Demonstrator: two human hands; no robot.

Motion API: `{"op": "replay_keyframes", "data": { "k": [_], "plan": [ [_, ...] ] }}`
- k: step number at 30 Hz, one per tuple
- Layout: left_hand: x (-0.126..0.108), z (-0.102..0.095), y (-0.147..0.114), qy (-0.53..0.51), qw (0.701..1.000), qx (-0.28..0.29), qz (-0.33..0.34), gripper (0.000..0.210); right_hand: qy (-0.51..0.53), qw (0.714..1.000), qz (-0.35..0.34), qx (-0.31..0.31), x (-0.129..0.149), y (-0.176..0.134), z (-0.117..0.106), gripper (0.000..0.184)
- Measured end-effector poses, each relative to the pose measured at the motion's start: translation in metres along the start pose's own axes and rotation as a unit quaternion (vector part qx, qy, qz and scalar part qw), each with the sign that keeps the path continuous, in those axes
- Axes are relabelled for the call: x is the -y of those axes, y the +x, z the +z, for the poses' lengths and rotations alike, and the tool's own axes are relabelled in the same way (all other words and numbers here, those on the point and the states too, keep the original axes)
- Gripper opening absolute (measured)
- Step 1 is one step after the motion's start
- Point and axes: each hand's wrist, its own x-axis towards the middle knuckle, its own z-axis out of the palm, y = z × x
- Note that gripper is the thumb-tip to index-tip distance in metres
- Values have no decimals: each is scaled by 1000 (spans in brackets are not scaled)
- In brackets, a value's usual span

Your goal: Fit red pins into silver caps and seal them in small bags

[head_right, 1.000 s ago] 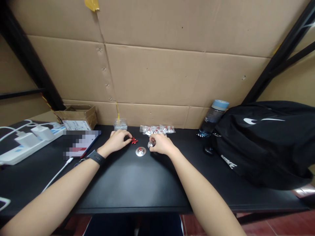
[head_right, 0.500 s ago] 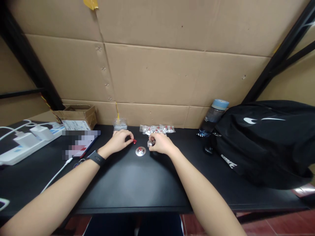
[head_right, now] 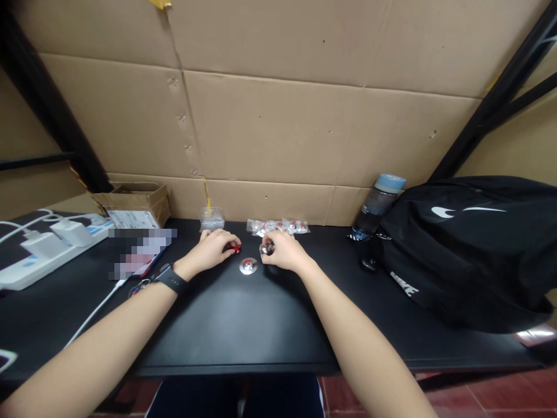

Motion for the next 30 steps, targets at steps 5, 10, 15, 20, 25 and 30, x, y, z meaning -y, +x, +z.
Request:
{"op": "replay_keyframes", "data": {
  "k": [5, 10, 15, 20, 25, 30],
  "plan": [
    [-2, -1, 1, 2, 1000, -8, -15, 10, -2, 1000, -4, -3, 0, 0, 1, 19],
    [-7, -2, 0, 12, 1000, -9, -9, 20, -3, 1000, -7, -5, 0, 0, 0, 21],
    [-2, -1, 1, 56, 996, -55, -33, 25, 14, 1000, -13, -16, 0, -1, 0, 21],
    [4, -3, 1, 62, 992, -88, -63, 26, 64, 998, -1, -21, 4, 0, 1, 23],
    [-8, -8, 2, 23, 994, -91, -51, 20, 162, 986, 14, -34, 11, 1, 0, 26],
    [-29, -15, 2, -52, 990, -114, -60, 13, 257, 964, 28, -54, 14, 1, 0, 28]
  ]
}}
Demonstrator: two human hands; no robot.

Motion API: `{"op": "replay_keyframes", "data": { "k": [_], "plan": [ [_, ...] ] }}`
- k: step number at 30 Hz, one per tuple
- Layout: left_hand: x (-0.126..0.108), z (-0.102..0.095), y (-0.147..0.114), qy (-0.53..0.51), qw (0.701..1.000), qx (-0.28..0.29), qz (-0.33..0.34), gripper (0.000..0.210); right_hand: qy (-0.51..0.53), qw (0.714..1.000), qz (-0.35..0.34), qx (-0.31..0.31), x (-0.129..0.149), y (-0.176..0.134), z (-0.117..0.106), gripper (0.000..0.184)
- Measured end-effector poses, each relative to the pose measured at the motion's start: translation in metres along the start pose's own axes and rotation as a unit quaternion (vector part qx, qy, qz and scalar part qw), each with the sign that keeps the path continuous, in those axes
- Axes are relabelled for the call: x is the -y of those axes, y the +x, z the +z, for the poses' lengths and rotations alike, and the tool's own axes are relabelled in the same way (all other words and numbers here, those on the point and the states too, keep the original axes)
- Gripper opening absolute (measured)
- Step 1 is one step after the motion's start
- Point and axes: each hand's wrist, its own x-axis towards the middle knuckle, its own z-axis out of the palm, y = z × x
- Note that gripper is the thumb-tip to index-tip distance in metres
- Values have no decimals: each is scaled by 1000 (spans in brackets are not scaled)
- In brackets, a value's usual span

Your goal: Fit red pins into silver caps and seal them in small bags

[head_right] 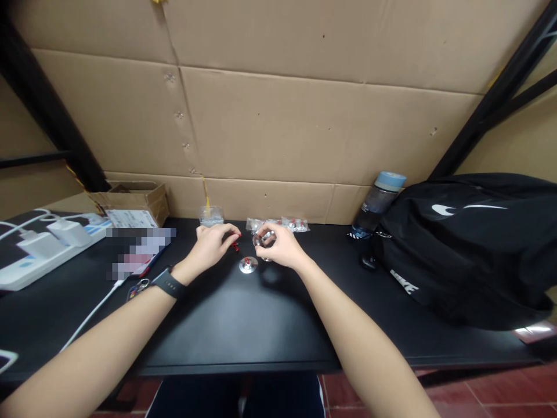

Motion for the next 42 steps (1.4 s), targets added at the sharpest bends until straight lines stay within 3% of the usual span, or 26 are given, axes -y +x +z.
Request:
{"op": "replay_keyframes", "data": {
  "k": [3, 8, 18, 23, 30, 42],
  "plan": [
    [-13, -5, -2, -39, 999, -23, 10, 9, 83, 996, 8, -22, -1, 2, 2, 28],
    [-28, -10, -5, -81, 995, -60, 12, 8, 252, 966, 51, -25, -5, 3, 10, 31],
    [-50, -20, -14, -50, 994, -77, 64, 10, 365, 929, 57, -14, 2, 0, 20, 39],
    [-49, -22, -14, -40, 993, -95, 54, 10, 342, 939, 24, -13, 8, -3, 20, 43],
    [-46, -22, -14, -39, 995, -81, 37, 7, 258, 966, 4, -32, 11, -4, 21, 42],
    [-45, -17, -15, -33, 993, -106, 33, 18, 232, 972, -10, -42, 12, -4, 23, 37]
  ]
}}
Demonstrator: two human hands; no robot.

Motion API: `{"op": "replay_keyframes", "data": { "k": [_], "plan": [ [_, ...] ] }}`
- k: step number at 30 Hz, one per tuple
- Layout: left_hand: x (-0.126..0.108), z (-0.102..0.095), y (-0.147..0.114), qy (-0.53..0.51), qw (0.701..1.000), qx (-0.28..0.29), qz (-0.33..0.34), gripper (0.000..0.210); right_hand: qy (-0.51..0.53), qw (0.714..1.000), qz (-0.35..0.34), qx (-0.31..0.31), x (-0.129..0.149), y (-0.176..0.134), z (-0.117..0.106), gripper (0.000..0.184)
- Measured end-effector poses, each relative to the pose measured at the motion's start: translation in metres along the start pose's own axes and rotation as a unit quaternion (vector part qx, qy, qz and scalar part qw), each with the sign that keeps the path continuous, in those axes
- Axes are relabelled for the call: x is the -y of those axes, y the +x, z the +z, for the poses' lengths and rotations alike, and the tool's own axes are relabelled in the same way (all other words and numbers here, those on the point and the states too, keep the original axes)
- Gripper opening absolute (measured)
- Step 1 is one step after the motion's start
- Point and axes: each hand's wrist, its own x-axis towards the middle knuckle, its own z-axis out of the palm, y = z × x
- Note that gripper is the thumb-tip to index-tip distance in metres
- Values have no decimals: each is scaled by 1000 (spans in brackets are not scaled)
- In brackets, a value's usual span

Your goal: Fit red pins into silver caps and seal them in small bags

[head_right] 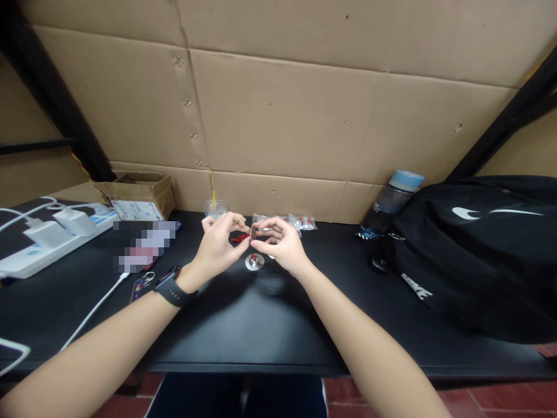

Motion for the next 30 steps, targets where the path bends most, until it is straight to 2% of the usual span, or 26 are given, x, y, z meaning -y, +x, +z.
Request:
{"op": "replay_keyframes", "data": {
  "k": [13, 19, 27, 30],
  "plan": [
    [0, -4, 2, 24, 1000, -3, 2, 15, 36, 999, 23, -6, 0, -2, 6, 39],
    [3, -3, 2, 24, 999, -13, -16, 17, -30, 998, -8, -51, -2, 0, 5, 32],
    [2, -4, 0, -11, 1000, -16, -4, 21, -81, 995, -26, -56, -4, 0, 4, 28],
    [1, -7, 1, -57, 998, -7, -3, 18, -141, 987, -45, -54, -1, 0, 1, 26]
  ]
}}
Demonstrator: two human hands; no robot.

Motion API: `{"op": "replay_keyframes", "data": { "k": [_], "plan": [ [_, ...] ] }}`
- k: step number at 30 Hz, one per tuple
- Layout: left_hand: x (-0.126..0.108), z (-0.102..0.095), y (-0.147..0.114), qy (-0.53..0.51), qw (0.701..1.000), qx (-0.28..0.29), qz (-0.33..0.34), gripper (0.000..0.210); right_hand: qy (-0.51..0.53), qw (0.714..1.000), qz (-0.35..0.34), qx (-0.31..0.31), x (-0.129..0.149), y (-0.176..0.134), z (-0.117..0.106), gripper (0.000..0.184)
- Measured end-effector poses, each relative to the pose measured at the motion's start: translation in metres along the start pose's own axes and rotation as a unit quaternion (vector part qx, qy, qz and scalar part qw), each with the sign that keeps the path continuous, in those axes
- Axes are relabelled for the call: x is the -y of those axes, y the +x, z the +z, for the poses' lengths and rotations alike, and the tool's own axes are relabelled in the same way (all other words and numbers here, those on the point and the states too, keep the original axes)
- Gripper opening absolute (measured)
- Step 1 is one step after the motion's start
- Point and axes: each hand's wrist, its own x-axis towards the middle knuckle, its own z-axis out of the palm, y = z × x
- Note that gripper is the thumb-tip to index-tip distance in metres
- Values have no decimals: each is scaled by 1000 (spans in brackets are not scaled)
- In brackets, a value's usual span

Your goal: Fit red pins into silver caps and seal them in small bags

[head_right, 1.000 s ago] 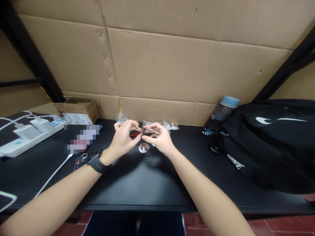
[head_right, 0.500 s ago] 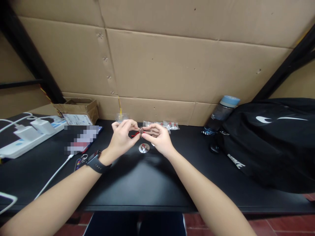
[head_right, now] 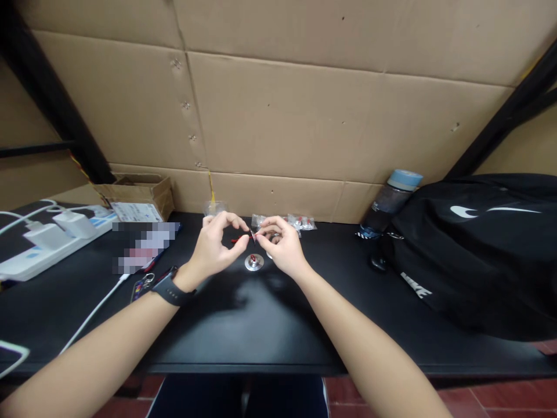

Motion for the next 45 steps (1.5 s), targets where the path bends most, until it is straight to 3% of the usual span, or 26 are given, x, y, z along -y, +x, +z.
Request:
{"op": "replay_keyframes", "data": {
  "k": [6, 13, 20, 26, 29, 32, 36, 40, 45],
  "plan": [
    [5, 6, 2, -31, 998, 62, 10, 36, -147, 985, -78, 41, 4, 0, -7, 23],
    [21, 15, -1, -33, 987, 155, -2, 44, -160, 983, -81, 43, 5, 2, -13, 23],
    [21, 20, -3, -50, 986, 155, -15, 41, -181, 978, -79, 61, 6, 3, -18, 25],
    [21, 22, -1, -52, 983, 176, -4, 38, -232, 962, -133, 47, 9, 2, -17, 15],
    [24, 18, 1, -13, 987, 162, 3, 29, -260, 951, -146, 80, 11, 4, -23, 20],
    [29, 14, 1, 48, 977, 207, 6, 30, -307, 934, -127, 130, 15, 4, -32, 24],
    [32, 16, -5, 88, 954, 276, 74, 21, -359, 907, -65, 213, 17, 3, -40, 21],
    [30, 20, -10, 106, 947, 275, 129, 12, -395, 874, -3, 284, 17, 1, -41, 26],
    [26, 20, -9, 151, 944, 242, 166, 15, -464, 831, 21, 305, 17, 1, -42, 18]
  ]
}}
